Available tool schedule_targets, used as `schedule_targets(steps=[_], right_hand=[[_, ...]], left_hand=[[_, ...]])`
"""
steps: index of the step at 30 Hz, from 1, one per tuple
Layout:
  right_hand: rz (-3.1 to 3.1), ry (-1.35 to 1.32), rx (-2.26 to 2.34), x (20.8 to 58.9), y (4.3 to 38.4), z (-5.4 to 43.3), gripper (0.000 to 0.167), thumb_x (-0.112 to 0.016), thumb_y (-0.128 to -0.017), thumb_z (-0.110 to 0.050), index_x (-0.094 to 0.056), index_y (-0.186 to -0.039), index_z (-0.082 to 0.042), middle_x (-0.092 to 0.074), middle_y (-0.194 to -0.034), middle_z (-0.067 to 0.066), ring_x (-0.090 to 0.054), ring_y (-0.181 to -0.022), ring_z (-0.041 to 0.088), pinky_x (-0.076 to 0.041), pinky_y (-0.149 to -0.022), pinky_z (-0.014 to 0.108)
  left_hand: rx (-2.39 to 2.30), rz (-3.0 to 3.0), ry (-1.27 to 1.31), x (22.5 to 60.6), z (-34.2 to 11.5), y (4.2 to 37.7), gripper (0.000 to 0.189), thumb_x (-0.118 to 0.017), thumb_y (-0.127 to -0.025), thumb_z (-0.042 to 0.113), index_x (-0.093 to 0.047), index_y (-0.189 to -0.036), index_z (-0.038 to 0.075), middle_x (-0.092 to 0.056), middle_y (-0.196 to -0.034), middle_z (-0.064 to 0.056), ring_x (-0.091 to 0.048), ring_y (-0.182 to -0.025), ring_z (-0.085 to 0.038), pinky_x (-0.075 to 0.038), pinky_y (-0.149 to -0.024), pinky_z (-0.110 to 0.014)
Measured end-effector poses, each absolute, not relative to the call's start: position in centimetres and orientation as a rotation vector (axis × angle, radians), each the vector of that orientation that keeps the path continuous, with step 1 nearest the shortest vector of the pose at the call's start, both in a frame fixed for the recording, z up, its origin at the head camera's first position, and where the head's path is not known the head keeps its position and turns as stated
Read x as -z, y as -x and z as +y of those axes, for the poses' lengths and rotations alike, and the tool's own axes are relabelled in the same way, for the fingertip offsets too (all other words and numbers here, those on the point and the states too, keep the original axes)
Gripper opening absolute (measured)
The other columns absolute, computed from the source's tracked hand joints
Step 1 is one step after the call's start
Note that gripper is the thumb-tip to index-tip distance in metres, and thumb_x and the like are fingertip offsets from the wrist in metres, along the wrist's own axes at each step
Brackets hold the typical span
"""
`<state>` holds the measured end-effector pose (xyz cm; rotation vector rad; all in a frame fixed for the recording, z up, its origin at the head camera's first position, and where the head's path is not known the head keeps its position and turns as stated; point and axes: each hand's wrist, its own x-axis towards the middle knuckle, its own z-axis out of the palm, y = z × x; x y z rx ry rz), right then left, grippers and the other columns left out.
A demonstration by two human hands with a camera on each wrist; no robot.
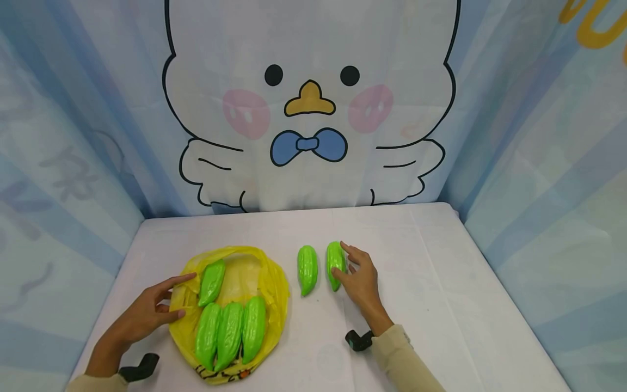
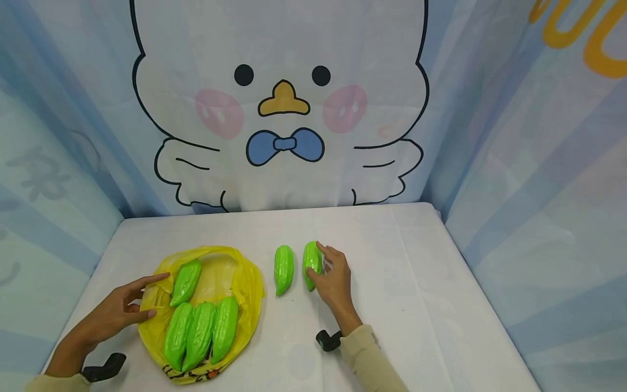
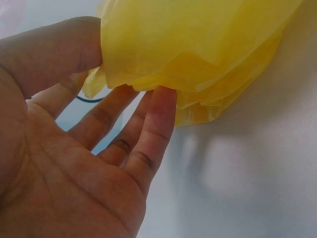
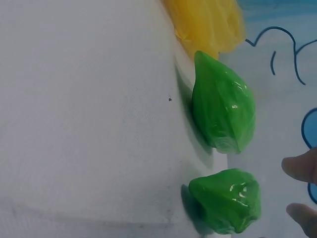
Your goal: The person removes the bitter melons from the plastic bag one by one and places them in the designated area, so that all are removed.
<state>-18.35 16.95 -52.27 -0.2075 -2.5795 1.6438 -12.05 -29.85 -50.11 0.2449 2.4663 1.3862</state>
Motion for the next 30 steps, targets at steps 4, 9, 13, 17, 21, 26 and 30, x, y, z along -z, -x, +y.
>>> schedule_targets(steps=[4, 9, 13, 17, 21, 26, 30], right_hand=[[-2.555, 0.173, -1.619, 51.7, 18.4, 16.5, 0.069, -0.085, -0.09, -0.01, -0.06, -0.152, -0.026, -0.045, -0.16, 0.012, -0.047, -0.149, 0.035, -0.045, -0.12, 0.046], [-2.516, 0.116, -1.628, 51.0, 18.3, 15.5, 0.068, -0.085, -0.089, -0.01, -0.062, -0.151, -0.024, -0.047, -0.159, 0.011, -0.046, -0.151, 0.033, -0.045, -0.12, 0.048], [-2.472, 0.062, -1.673, 50.4, 18.2, 14.3, 0.068, -0.086, -0.088, -0.009, -0.063, -0.149, -0.025, -0.048, -0.158, 0.01, -0.047, -0.15, 0.032, -0.045, -0.12, 0.048], [-2.438, 0.016, -1.734, 49.7, 18.1, 12.9, 0.067, -0.086, -0.088, -0.01, -0.064, -0.147, -0.03, -0.05, -0.157, 0.007, -0.05, -0.147, 0.031, -0.046, -0.119, 0.048], [-2.428, -0.04, -1.776, 49.3, 18.0, 11.5, 0.066, -0.086, -0.088, -0.012, -0.064, -0.147, -0.031, -0.054, -0.154, 0.003, -0.053, -0.143, 0.029, -0.047, -0.118, 0.047], [-2.432, -0.12, -1.827, 49.0, 17.7, 9.7, 0.066, -0.086, -0.089, -0.014, -0.063, -0.148, -0.031, -0.057, -0.152, -0.002, -0.054, -0.142, 0.026, -0.047, -0.118, 0.047], [-2.442, -0.184, -1.848, 48.8, 17.4, 8.3, 0.066, -0.086, -0.089, -0.014, -0.062, -0.149, -0.031, -0.057, -0.154, -0.002, -0.055, -0.142, 0.026, -0.048, -0.117, 0.047]], left_hand=[[-1.389, 2.469, -0.255, 50.1, -29.8, 12.1, 0.072, -0.073, -0.1, 0.018, -0.04, -0.163, 0.006, -0.04, -0.162, -0.032, -0.063, -0.11, -0.007, -0.058, -0.084, -0.022], [-1.389, 2.48, -0.272, 50.1, -29.8, 12.1, 0.071, -0.073, -0.1, 0.017, -0.041, -0.162, 0.006, -0.041, -0.162, -0.032, -0.063, -0.109, -0.006, -0.058, -0.084, -0.023], [-1.385, 2.485, -0.274, 50.1, -29.8, 12.1, 0.071, -0.073, -0.099, 0.017, -0.041, -0.162, 0.006, -0.041, -0.162, -0.032, -0.062, -0.11, -0.005, -0.058, -0.084, -0.023], [-1.391, 2.481, -0.277, 50.1, -29.9, 12.0, 0.071, -0.073, -0.1, 0.017, -0.041, -0.162, 0.005, -0.041, -0.161, -0.033, -0.062, -0.109, -0.003, -0.059, -0.084, -0.023], [-1.385, 2.492, -0.281, 50.0, -29.8, 12.0, 0.072, -0.073, -0.1, 0.016, -0.041, -0.162, 0.004, -0.041, -0.161, -0.033, -0.061, -0.108, -0.002, -0.058, -0.084, -0.022], [-1.372, 2.501, -0.276, 49.9, -29.7, 12.0, 0.072, -0.074, -0.099, 0.018, -0.041, -0.162, 0.004, -0.041, -0.162, -0.033, -0.061, -0.109, -0.003, -0.058, -0.084, -0.022], [-1.376, 2.49, -0.269, 50.0, -29.7, 12.1, 0.072, -0.073, -0.1, 0.018, -0.04, -0.162, 0.004, -0.04, -0.162, -0.033, -0.062, -0.109, -0.003, -0.058, -0.084, -0.022]])
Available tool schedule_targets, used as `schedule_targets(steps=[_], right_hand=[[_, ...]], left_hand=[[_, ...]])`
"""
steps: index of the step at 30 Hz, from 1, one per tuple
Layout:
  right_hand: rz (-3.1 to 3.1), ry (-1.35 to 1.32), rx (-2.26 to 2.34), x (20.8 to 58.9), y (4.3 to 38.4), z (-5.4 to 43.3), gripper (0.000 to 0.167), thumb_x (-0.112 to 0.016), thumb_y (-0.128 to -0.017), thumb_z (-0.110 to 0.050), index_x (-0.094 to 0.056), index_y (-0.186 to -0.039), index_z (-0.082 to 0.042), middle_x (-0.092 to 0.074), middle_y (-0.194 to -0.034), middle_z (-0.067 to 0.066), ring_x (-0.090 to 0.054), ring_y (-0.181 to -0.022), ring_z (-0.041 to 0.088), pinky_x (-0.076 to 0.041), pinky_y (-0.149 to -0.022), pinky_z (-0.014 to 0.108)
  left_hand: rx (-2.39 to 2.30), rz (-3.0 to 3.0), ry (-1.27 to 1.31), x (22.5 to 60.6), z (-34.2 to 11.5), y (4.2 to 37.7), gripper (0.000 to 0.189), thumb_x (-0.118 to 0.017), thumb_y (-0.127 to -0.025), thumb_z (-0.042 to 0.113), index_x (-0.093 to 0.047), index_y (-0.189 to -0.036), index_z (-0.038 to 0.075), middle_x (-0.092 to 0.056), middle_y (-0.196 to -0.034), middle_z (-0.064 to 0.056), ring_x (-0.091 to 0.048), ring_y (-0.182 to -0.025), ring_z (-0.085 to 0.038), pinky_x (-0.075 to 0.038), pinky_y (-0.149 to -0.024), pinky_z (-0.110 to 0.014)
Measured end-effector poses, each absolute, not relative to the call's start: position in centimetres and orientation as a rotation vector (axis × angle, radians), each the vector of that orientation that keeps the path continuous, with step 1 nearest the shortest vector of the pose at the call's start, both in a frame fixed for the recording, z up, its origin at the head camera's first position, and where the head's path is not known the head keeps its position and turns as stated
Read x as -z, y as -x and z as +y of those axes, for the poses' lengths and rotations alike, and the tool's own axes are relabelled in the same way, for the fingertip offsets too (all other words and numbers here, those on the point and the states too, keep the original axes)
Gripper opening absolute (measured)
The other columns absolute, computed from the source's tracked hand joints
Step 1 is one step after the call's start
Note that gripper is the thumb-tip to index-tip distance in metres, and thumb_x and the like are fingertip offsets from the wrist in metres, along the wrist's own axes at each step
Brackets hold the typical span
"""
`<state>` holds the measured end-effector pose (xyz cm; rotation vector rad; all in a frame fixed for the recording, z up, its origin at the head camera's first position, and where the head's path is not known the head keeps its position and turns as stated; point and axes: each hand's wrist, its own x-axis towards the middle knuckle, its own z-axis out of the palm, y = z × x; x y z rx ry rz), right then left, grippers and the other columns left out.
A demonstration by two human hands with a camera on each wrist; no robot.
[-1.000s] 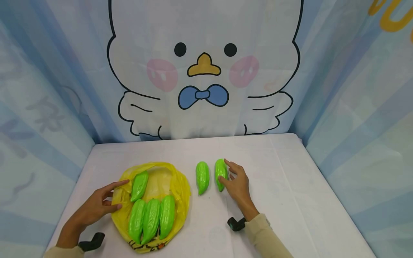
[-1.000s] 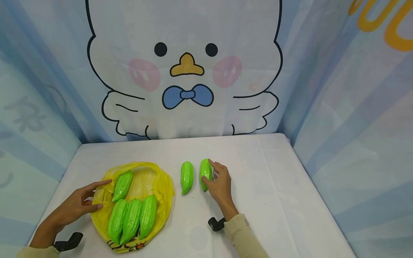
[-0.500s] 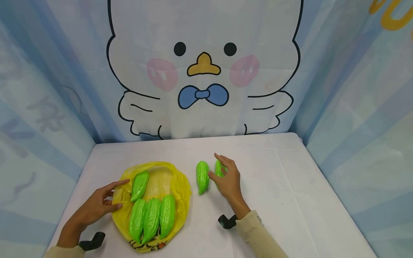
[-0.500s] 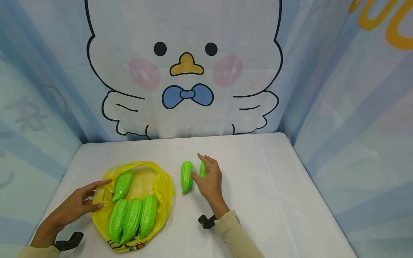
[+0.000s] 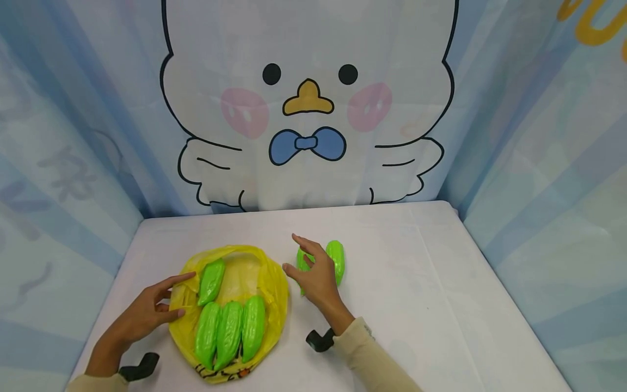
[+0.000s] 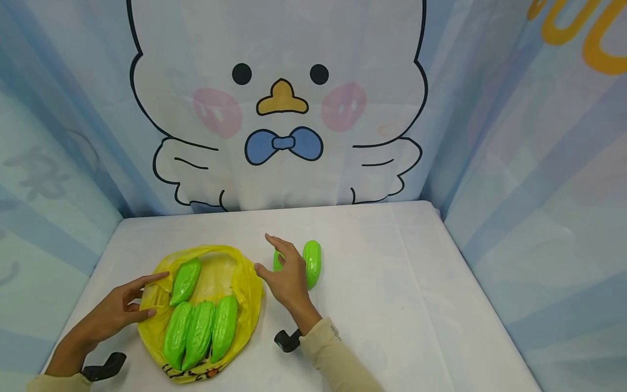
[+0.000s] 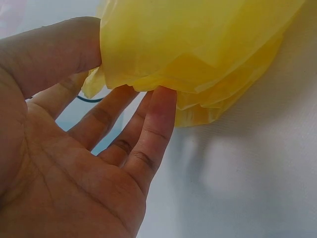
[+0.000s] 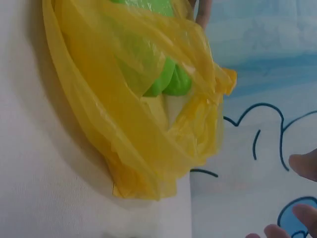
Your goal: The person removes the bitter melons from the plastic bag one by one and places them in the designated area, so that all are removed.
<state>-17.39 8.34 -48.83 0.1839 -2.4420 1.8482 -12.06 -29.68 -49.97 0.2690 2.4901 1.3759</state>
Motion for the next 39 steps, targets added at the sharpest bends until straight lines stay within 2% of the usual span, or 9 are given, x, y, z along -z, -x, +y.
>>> schedule_targets(steps=[9, 17, 23, 29, 34, 39], right_hand=[[-2.481, -0.297, -1.89, 48.7, 17.0, 5.3, 0.066, -0.085, -0.09, -0.016, -0.061, -0.149, -0.033, -0.058, -0.153, -0.005, -0.055, -0.143, 0.025, -0.048, -0.118, 0.044], [-2.517, -0.358, -1.946, 48.6, 16.4, 2.4, 0.065, -0.085, -0.09, -0.018, -0.062, -0.15, -0.028, -0.058, -0.153, -0.005, -0.055, -0.143, 0.024, -0.047, -0.119, 0.042], [-2.526, -0.412, -2.016, 48.7, 16.1, 0.6, 0.064, -0.085, -0.091, -0.02, -0.061, -0.15, -0.028, -0.057, -0.153, -0.006, -0.054, -0.145, 0.029, -0.047, -0.12, 0.041], [-2.569, -0.448, -2.008, 48.5, 15.9, -1.1, 0.065, -0.086, -0.091, -0.022, -0.062, -0.15, -0.026, -0.058, -0.153, -0.009, -0.055, -0.144, 0.031, -0.048, -0.119, 0.041], [-2.633, -0.487, -1.942, 48.6, 16.0, -2.5, 0.063, -0.086, -0.091, -0.024, -0.063, -0.15, -0.025, -0.059, -0.152, -0.006, -0.057, -0.141, 0.03, -0.049, -0.117, 0.043], [-2.702, -0.496, -1.847, 48.7, 16.2, -3.5, 0.061, -0.088, -0.09, -0.028, -0.066, -0.146, -0.025, -0.063, -0.148, -0.006, -0.061, -0.136, 0.027, -0.053, -0.112, 0.038]], left_hand=[[-1.364, 2.508, -0.285, 50.0, -29.7, 12.0, 0.07, -0.073, -0.1, 0.017, -0.041, -0.162, 0.005, -0.041, -0.162, -0.032, -0.061, -0.111, -0.003, -0.057, -0.084, -0.022], [-1.412, 2.474, -0.304, 50.3, -29.7, 11.9, 0.07, -0.071, -0.101, 0.015, -0.04, -0.162, 0.004, -0.039, -0.163, -0.033, -0.061, -0.11, 0.002, -0.058, -0.084, -0.022], [-1.399, 2.473, -0.287, 50.3, -29.7, 12.0, 0.071, -0.072, -0.1, 0.017, -0.04, -0.162, 0.005, -0.038, -0.163, -0.033, -0.061, -0.111, 0.0, -0.058, -0.085, -0.022], [-1.381, 2.482, -0.279, 50.3, -29.7, 12.1, 0.072, -0.073, -0.1, 0.018, -0.04, -0.163, 0.006, -0.037, -0.165, -0.032, -0.06, -0.114, -0.001, -0.058, -0.086, -0.022], [-1.387, 2.487, -0.295, 50.3, -29.7, 12.1, 0.071, -0.073, -0.1, 0.017, -0.04, -0.162, 0.005, -0.038, -0.165, -0.031, -0.058, -0.114, 0.002, -0.057, -0.086, -0.022], [-1.386, 2.496, -0.299, 50.3, -29.7, 12.1, 0.071, -0.073, -0.1, 0.017, -0.041, -0.162, 0.006, -0.039, -0.164, -0.03, -0.06, -0.113, -0.001, -0.057, -0.086, -0.022]])
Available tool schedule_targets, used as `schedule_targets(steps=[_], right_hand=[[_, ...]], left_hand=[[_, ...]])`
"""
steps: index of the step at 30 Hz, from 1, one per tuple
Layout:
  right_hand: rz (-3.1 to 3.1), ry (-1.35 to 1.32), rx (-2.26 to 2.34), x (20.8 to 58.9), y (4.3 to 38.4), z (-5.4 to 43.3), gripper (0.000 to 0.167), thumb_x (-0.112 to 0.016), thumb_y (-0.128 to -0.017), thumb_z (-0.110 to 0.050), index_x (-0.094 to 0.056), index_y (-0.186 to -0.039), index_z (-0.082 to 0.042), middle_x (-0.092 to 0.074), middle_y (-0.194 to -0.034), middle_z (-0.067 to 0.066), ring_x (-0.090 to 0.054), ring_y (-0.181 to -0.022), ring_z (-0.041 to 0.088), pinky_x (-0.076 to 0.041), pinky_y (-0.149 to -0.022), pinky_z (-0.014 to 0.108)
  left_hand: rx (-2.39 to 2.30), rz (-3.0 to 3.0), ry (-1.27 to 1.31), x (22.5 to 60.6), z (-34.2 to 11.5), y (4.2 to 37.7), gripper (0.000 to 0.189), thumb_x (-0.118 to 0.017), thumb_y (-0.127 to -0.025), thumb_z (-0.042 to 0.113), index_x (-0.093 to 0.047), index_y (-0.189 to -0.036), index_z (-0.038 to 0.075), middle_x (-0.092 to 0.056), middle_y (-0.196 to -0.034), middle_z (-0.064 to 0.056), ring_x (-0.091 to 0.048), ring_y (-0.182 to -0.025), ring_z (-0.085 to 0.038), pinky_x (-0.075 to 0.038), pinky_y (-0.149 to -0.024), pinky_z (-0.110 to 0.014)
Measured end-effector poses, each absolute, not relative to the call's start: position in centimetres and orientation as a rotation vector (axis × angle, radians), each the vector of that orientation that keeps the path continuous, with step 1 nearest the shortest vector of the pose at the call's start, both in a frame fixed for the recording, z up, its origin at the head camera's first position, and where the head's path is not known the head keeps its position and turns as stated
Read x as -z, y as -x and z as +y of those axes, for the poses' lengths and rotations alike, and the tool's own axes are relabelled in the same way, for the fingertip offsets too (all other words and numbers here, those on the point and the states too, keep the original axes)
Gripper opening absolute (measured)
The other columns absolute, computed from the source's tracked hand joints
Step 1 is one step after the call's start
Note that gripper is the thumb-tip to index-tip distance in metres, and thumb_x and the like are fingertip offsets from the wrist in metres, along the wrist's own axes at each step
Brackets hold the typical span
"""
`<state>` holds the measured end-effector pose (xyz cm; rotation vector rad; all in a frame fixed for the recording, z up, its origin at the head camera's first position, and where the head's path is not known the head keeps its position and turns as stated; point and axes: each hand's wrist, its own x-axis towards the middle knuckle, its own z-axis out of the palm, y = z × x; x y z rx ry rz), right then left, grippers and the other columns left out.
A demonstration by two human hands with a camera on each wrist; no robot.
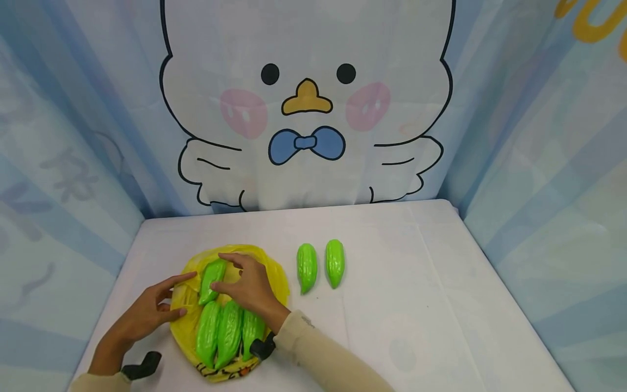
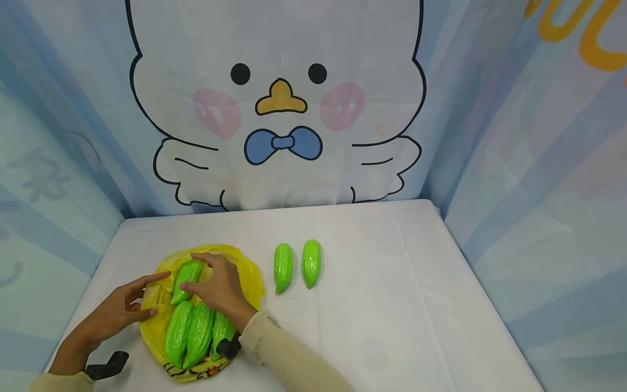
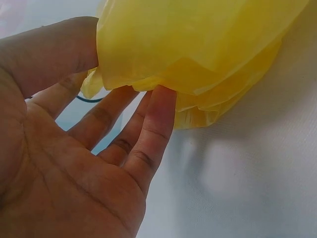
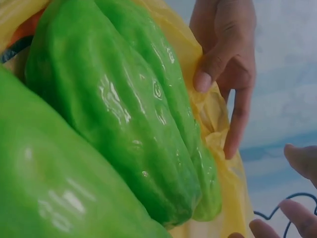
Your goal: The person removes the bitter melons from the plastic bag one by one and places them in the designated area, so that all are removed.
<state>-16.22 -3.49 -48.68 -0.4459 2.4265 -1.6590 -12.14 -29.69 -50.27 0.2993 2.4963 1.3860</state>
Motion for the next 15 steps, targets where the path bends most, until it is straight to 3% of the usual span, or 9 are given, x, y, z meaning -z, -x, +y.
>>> schedule_targets(steps=[6, 8, 12, 15], right_hand=[[2.44, 0.413, 1.578, 48.9, 16.6, -4.4, 0.057, -0.088, -0.089, -0.03, -0.068, -0.143, -0.028, -0.065, -0.146, -0.007, -0.063, -0.133, 0.026, -0.056, -0.103, 0.031], [2.438, 0.4, 1.56, 49.1, 16.7, -4.7, 0.057, -0.089, -0.089, -0.029, -0.069, -0.142, -0.028, -0.065, -0.146, -0.008, -0.063, -0.133, 0.026, -0.057, -0.102, 0.031], [2.441, 0.384, 1.54, 49.5, 17.0, -5.2, 0.055, -0.089, -0.089, -0.027, -0.07, -0.14, -0.028, -0.066, -0.145, -0.008, -0.064, -0.132, 0.024, -0.056, -0.102, 0.03], [2.458, 0.38, 1.518, 49.7, 17.1, -5.6, 0.054, -0.089, -0.088, -0.026, -0.071, -0.139, -0.028, -0.066, -0.143, -0.01, -0.065, -0.13, 0.022, -0.056, -0.102, 0.029]], left_hand=[[-1.402, 2.488, -0.292, 50.4, -29.8, 12.2, 0.07, -0.072, -0.1, 0.016, -0.041, -0.162, 0.006, -0.038, -0.165, -0.029, -0.059, -0.115, -0.001, -0.056, -0.087, -0.022], [-1.407, 2.482, -0.286, 50.5, -29.8, 12.2, 0.07, -0.072, -0.1, 0.016, -0.041, -0.163, 0.006, -0.037, -0.166, -0.028, -0.059, -0.12, -0.007, -0.056, -0.089, -0.025], [-1.423, 2.465, -0.258, 50.7, -29.8, 12.2, 0.072, -0.073, -0.1, 0.017, -0.04, -0.163, 0.007, -0.035, -0.168, -0.027, -0.056, -0.134, -0.034, -0.058, -0.099, -0.047], [-1.437, 2.444, -0.222, 50.8, -29.7, 12.1, 0.073, -0.073, -0.101, 0.019, -0.039, -0.164, 0.008, -0.032, -0.17, -0.027, -0.048, -0.142, -0.049, -0.052, -0.103, -0.067]])
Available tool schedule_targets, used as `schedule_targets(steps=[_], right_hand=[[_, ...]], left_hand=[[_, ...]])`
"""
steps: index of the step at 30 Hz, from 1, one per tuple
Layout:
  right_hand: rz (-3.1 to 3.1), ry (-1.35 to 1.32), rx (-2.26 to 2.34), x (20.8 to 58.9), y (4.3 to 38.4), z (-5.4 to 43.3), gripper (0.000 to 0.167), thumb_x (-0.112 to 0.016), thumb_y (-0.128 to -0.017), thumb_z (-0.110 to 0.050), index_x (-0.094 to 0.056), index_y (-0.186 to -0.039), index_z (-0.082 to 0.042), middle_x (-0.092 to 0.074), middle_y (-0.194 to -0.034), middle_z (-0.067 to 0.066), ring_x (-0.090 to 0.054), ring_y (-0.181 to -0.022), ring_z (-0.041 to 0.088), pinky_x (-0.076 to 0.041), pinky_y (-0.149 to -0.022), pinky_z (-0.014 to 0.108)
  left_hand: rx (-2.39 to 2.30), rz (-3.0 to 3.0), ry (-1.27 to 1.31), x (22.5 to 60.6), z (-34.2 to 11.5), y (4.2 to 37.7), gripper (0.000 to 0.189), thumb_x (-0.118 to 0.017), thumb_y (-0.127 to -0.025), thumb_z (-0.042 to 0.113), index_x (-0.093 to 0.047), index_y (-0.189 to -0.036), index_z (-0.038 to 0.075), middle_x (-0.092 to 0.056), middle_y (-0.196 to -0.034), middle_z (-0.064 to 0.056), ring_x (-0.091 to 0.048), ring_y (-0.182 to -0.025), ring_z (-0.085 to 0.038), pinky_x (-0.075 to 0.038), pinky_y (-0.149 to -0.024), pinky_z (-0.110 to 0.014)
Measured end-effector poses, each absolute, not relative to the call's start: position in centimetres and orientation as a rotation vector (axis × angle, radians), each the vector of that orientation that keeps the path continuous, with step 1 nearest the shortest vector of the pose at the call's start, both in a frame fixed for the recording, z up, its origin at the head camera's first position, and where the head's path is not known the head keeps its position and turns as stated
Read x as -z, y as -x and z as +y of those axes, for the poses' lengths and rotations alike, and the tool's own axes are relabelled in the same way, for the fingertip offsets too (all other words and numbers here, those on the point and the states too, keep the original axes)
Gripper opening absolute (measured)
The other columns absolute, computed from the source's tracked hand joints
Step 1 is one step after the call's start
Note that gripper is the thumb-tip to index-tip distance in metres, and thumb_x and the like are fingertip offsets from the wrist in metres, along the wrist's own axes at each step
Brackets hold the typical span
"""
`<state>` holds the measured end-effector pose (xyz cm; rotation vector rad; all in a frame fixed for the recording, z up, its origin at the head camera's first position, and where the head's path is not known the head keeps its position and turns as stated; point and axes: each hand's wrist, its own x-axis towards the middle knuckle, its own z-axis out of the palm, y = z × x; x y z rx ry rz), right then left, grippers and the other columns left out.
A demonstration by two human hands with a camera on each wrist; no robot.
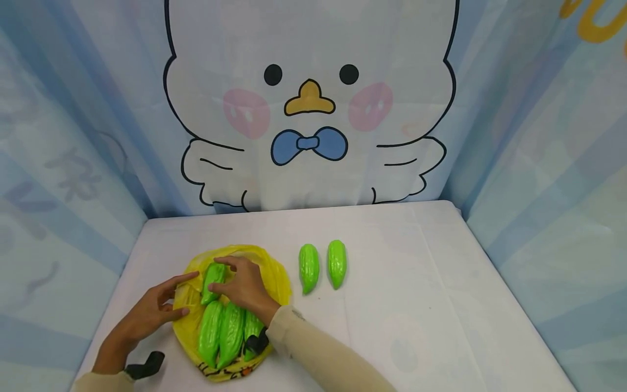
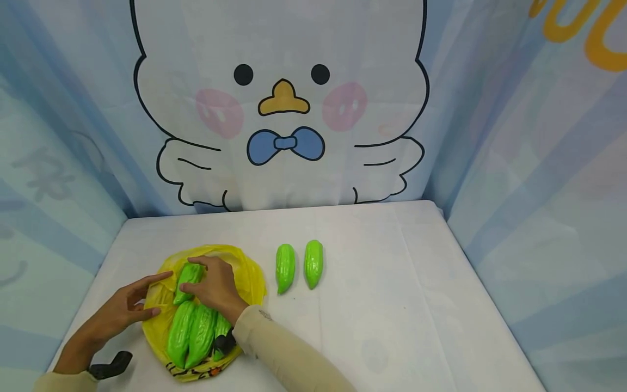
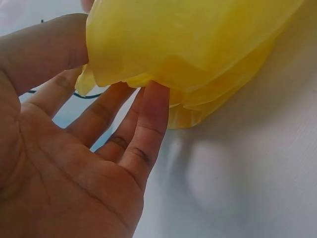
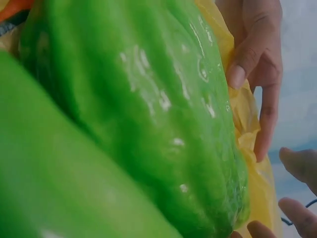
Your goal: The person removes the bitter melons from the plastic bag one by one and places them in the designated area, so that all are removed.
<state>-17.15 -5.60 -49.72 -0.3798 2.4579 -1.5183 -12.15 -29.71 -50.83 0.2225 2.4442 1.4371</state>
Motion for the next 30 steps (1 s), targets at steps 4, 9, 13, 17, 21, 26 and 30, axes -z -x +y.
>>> schedule_targets(steps=[4, 9, 13, 17, 21, 26, 30], right_hand=[[2.48, 0.373, 1.497, 49.9, 17.4, -6.0, 0.053, -0.09, -0.087, -0.025, -0.073, -0.137, -0.028, -0.068, -0.141, -0.011, -0.066, -0.127, 0.018, -0.056, -0.1, 0.026], [2.498, 0.371, 1.472, 50.0, 17.6, -6.4, 0.054, -0.092, -0.085, -0.024, -0.074, -0.136, -0.028, -0.068, -0.139, -0.011, -0.066, -0.123, 0.013, -0.055, -0.099, 0.023], [2.521, 0.372, 1.454, 50.1, 17.6, -6.5, 0.055, -0.092, -0.085, -0.023, -0.074, -0.136, -0.027, -0.068, -0.136, -0.009, -0.065, -0.122, 0.012, -0.055, -0.1, 0.023], [2.565, 0.378, 1.414, 50.2, 17.6, -6.6, 0.056, -0.094, -0.083, -0.024, -0.074, -0.135, -0.027, -0.067, -0.133, -0.009, -0.062, -0.122, 0.01, -0.053, -0.105, 0.025], [2.627, 0.405, 1.364, 50.4, 17.5, -6.6, 0.057, -0.095, -0.081, -0.024, -0.075, -0.134, -0.026, -0.067, -0.13, -0.009, -0.06, -0.122, 0.009, -0.05, -0.11, 0.027], [2.663, 0.409, 1.338, 50.7, 17.5, -6.6, 0.057, -0.096, -0.08, -0.02, -0.075, -0.133, -0.025, -0.065, -0.129, -0.008, -0.058, -0.121, 0.008, -0.048, -0.111, 0.027], [2.674, 0.396, 1.329, 50.9, 17.5, -6.7, 0.056, -0.096, -0.08, -0.02, -0.076, -0.132, -0.025, -0.065, -0.128, -0.008, -0.058, -0.12, 0.009, -0.048, -0.111, 0.027]], left_hand=[[-1.44, 2.432, -0.193, 50.9, -29.6, 12.1, 0.073, -0.072, -0.101, 0.022, -0.038, -0.165, 0.011, -0.03, -0.172, -0.025, -0.037, -0.149, -0.053, -0.044, -0.107, -0.076], [-1.456, 2.42, -0.191, 50.7, -29.6, 12.1, 0.071, -0.071, -0.102, 0.022, -0.038, -0.165, 0.013, -0.029, -0.173, -0.022, -0.043, -0.15, -0.029, -0.051, -0.11, -0.055], [-1.53, 2.35, -0.193, 50.9, -29.6, 12.1, 0.071, -0.07, -0.103, 0.02, -0.037, -0.165, 0.013, -0.024, -0.174, -0.023, -0.048, -0.13, 0.01, -0.053, -0.096, -0.022], [-1.622, 2.264, -0.225, 51.2, -29.5, 12.0, 0.069, -0.069, -0.103, 0.014, -0.037, -0.164, 0.011, -0.019, -0.174, -0.026, -0.054, -0.123, 0.014, -0.054, -0.094, -0.019], [-1.654, 2.223, -0.238, 51.3, -29.3, 12.0, 0.067, -0.068, -0.103, 0.013, -0.038, -0.163, 0.011, -0.019, -0.173, -0.026, -0.061, -0.122, 0.006, -0.056, -0.095, -0.02], [-1.668, 2.191, -0.244, 51.4, -29.1, 12.1, 0.066, -0.067, -0.104, 0.011, -0.037, -0.163, 0.01, -0.02, -0.172, -0.028, -0.064, -0.12, 0.002, -0.057, -0.094, -0.022], [-1.683, 2.168, -0.245, 51.4, -29.1, 12.2, 0.067, -0.067, -0.104, 0.01, -0.036, -0.164, 0.009, -0.017, -0.173, -0.029, -0.066, -0.119, 0.001, -0.059, -0.093, -0.023]])
